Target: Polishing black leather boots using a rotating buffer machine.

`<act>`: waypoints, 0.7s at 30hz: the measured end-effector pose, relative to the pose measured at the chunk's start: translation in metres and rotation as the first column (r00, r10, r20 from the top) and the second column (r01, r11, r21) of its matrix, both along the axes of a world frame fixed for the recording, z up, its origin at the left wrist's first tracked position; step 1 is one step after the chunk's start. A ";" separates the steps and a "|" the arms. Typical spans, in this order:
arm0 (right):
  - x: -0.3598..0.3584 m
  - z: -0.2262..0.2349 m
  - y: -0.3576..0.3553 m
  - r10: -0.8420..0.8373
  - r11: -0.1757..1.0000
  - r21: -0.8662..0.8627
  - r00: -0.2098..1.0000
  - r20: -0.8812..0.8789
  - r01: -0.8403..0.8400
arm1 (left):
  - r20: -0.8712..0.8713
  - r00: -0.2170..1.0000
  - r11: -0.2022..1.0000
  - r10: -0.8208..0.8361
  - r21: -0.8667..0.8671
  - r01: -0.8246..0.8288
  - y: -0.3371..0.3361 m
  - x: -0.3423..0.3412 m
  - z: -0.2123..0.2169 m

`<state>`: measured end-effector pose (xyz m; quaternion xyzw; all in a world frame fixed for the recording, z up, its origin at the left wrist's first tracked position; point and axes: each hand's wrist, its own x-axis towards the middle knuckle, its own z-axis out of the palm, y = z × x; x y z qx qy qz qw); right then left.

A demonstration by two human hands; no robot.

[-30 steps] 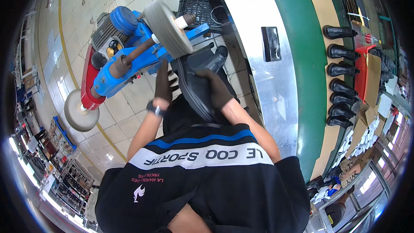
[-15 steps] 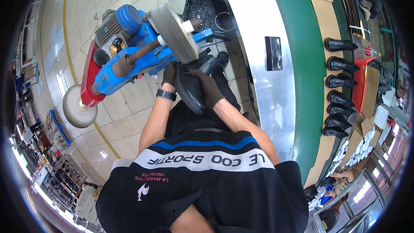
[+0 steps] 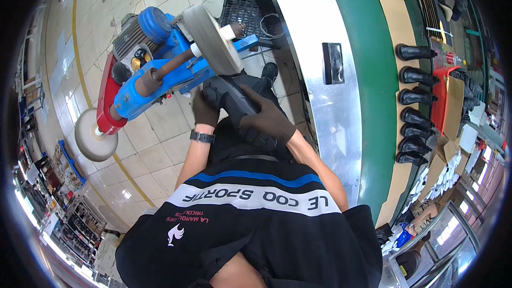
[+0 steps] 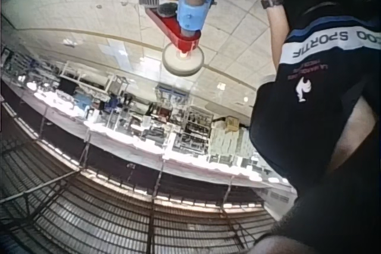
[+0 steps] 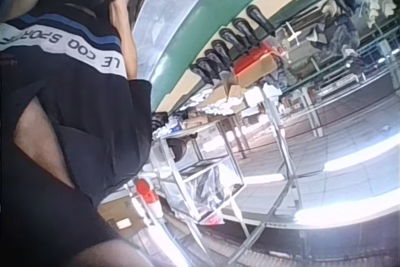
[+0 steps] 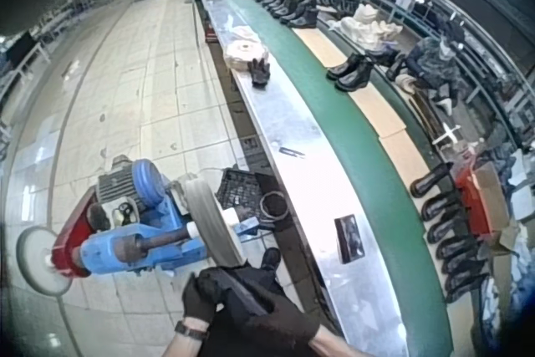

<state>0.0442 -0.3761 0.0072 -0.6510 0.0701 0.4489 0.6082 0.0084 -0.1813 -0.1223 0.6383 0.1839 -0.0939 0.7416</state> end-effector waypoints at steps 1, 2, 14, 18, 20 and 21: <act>-0.001 0.002 0.002 0.011 1.000 -0.005 0.999 0.051 -0.011 | 0.001 1.000 1.000 0.017 0.005 -0.017 -0.001 -0.011 -0.039; -0.001 0.003 0.007 0.026 1.000 -0.005 0.995 0.100 -0.026 | 0.094 0.991 0.990 -0.095 -0.095 0.104 0.001 -0.022 -0.080; -0.021 -0.019 -0.011 -0.308 0.783 0.363 0.822 -0.479 0.505 | -0.071 0.988 0.582 -0.140 -0.813 0.024 -0.007 0.015 -0.086; -0.016 -0.026 -0.028 -0.232 0.742 0.349 0.707 -0.668 0.573 | -0.148 0.976 0.539 -0.160 -0.841 -0.039 -0.016 0.025 -0.054; -0.011 -0.030 -0.036 -0.416 0.848 0.059 0.732 -0.540 0.526 | -0.140 0.977 0.608 -0.159 -0.794 -0.015 -0.019 0.029 -0.039; -0.007 -0.032 -0.041 -0.350 0.927 0.078 0.921 -0.169 0.366 | -0.124 0.981 0.652 -0.149 -0.758 0.003 -0.022 0.031 -0.017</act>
